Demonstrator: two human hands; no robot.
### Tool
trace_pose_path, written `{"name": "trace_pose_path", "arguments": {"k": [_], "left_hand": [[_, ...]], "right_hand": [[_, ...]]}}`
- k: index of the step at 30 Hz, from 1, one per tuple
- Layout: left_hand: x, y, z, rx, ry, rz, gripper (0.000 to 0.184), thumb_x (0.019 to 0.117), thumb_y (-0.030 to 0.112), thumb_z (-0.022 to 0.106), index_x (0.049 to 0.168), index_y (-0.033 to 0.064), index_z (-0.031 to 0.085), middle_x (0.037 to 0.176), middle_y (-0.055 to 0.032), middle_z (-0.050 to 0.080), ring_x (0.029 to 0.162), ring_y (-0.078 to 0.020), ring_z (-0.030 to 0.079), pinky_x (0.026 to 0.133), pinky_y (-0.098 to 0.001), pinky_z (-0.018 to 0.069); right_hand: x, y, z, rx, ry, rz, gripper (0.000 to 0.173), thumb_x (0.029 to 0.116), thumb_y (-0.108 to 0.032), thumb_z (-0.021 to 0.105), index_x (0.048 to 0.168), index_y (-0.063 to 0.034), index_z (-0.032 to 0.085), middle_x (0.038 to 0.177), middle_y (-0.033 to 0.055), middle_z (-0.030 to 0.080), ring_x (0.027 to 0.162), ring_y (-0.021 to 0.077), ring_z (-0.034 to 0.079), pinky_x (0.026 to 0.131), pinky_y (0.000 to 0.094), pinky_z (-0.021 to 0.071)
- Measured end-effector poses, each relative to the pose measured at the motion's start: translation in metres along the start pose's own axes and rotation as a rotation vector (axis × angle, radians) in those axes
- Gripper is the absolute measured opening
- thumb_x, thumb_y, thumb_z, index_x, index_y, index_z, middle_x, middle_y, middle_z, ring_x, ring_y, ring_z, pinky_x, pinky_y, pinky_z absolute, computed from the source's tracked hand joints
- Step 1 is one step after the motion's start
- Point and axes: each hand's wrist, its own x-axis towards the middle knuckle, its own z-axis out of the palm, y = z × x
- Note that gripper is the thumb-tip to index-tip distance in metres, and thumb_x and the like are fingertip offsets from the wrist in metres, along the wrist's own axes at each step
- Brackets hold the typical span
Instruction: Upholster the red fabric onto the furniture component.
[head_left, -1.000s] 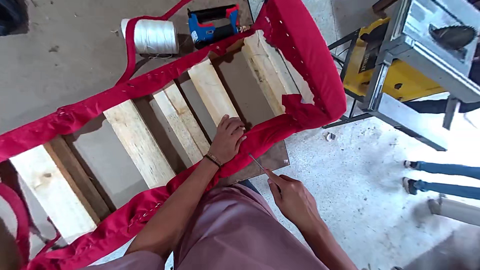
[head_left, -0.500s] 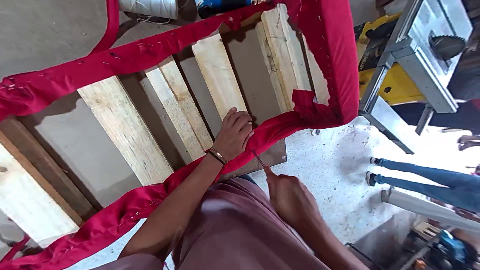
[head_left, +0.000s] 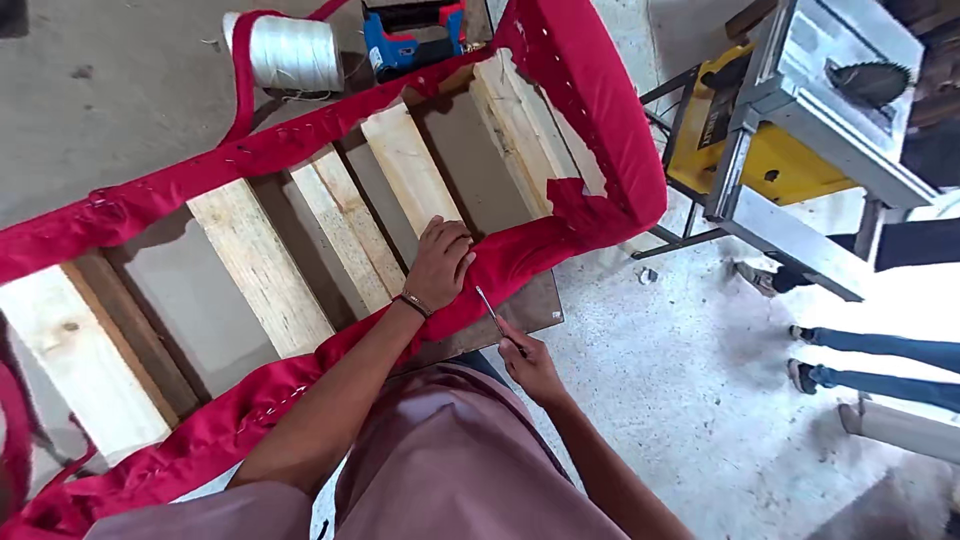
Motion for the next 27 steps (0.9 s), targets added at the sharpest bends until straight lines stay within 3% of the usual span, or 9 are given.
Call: {"name": "trace_pose_path", "arguments": {"k": [3,6,8,9,12,14,16,20,27], "left_hand": [[-0.001,0.0,-0.004,-0.002,-0.018,-0.015,0.03,0.1061,0.021,0.051,0.095,0.0003,0.069,0.129,-0.0153,0.067,0.139,-0.0298,0.053,0.126,-0.0494,0.0263],[0.003,0.0,-0.008,0.017,-0.042,-0.02,0.031,0.1062,0.022,0.05,0.098,0.0,0.071,0.132,-0.0149,0.066,0.139,-0.0306,0.052,0.127,-0.0483,0.0269],[0.005,0.002,-0.007,0.037,-0.048,-0.019,0.029,0.1056,0.02,0.052,0.096,0.0001,0.071,0.131,-0.015,0.066,0.137,-0.0306,0.054,0.126,-0.048,0.0292],[0.005,0.002,-0.007,0.043,-0.038,-0.031,0.029,0.1052,0.019,0.053,0.095,-0.0002,0.071,0.13,-0.0153,0.066,0.136,-0.0309,0.055,0.125,-0.048,0.0297],[0.0,0.005,-0.012,0.021,-0.072,-0.04,0.031,0.1048,0.022,0.053,0.093,-0.0001,0.071,0.131,-0.0149,0.066,0.136,-0.03,0.055,0.126,-0.0481,0.0295],[0.009,0.001,-0.018,0.0,-0.114,-0.051,0.036,0.1041,0.032,0.057,0.097,0.0004,0.072,0.135,-0.0147,0.065,0.141,-0.0297,0.051,0.127,-0.0475,0.0277],[0.003,0.001,-0.023,-0.015,-0.176,-0.08,0.038,0.1011,0.038,0.061,0.103,0.0018,0.074,0.139,-0.013,0.063,0.146,-0.0284,0.044,0.128,-0.0461,0.0238],[-0.003,-0.006,-0.022,-0.001,-0.132,0.0,0.023,0.1019,0.021,0.06,0.103,0.0034,0.076,0.136,-0.0117,0.065,0.145,-0.0293,0.045,0.128,-0.0453,0.0248],[-0.009,-0.01,-0.01,-0.039,-0.014,0.028,0.023,0.1028,0.02,0.059,0.097,0.0034,0.074,0.129,-0.0127,0.068,0.14,-0.0311,0.051,0.126,-0.0459,0.0301]], "right_hand": [[0.008,-0.001,0.016,-0.039,0.072,-0.04,0.042,0.105,-0.017,0.055,0.147,-0.0179,0.059,0.076,0.0057,0.064,0.053,0.0124,0.052,0.052,0.0321,0.0494],[0.007,-0.026,0.016,0.606,0.154,-0.065,0.03,0.1086,-0.022,0.046,0.128,-0.0129,0.068,0.069,-0.0023,0.057,0.046,0.0026,0.044,0.041,0.0185,0.0383],[-0.012,-0.078,-0.026,1.119,0.189,-0.303,0.028,0.1066,-0.034,0.048,0.111,-0.019,0.071,0.077,-0.0077,0.068,0.053,-0.003,0.057,0.045,0.0122,0.047],[-0.021,-0.102,-0.056,1.151,0.22,-0.44,0.031,0.1068,-0.038,0.045,0.111,-0.0223,0.071,0.078,-0.0078,0.07,0.055,-0.0021,0.059,0.048,0.0143,0.0491],[-0.043,-0.098,-0.086,0.486,0.316,-0.344,0.032,0.1086,-0.04,0.043,0.13,-0.0272,0.062,0.069,-0.0084,0.06,0.046,0.0015,0.049,0.041,0.0173,0.043],[-0.033,-0.084,-0.07,-0.14,0.203,-0.193,0.041,0.1049,-0.025,0.047,0.142,-0.0143,0.058,0.077,0.0036,0.065,0.054,0.0137,0.056,0.048,0.0333,0.05],[-0.03,-0.079,-0.04,-0.541,0.115,-0.136,0.039,0.1024,-0.027,0.052,0.138,-0.0184,0.066,0.076,0.0028,0.068,0.061,0.0159,0.063,0.058,0.042,0.0559],[-0.026,-0.094,-0.006,-0.741,0.056,-0.011,0.038,0.1054,-0.03,0.048,0.139,-0.0267,0.066,0.077,0.0045,0.069,0.066,0.0203,0.065,0.064,0.0484,0.0569],[-0.027,-0.131,0.005,-0.915,0.008,0.134,0.039,0.1062,-0.029,0.046,0.14,-0.0288,0.065,0.082,0.0066,0.071,0.072,0.0252,0.068,0.065,0.0519,0.0575]]}}
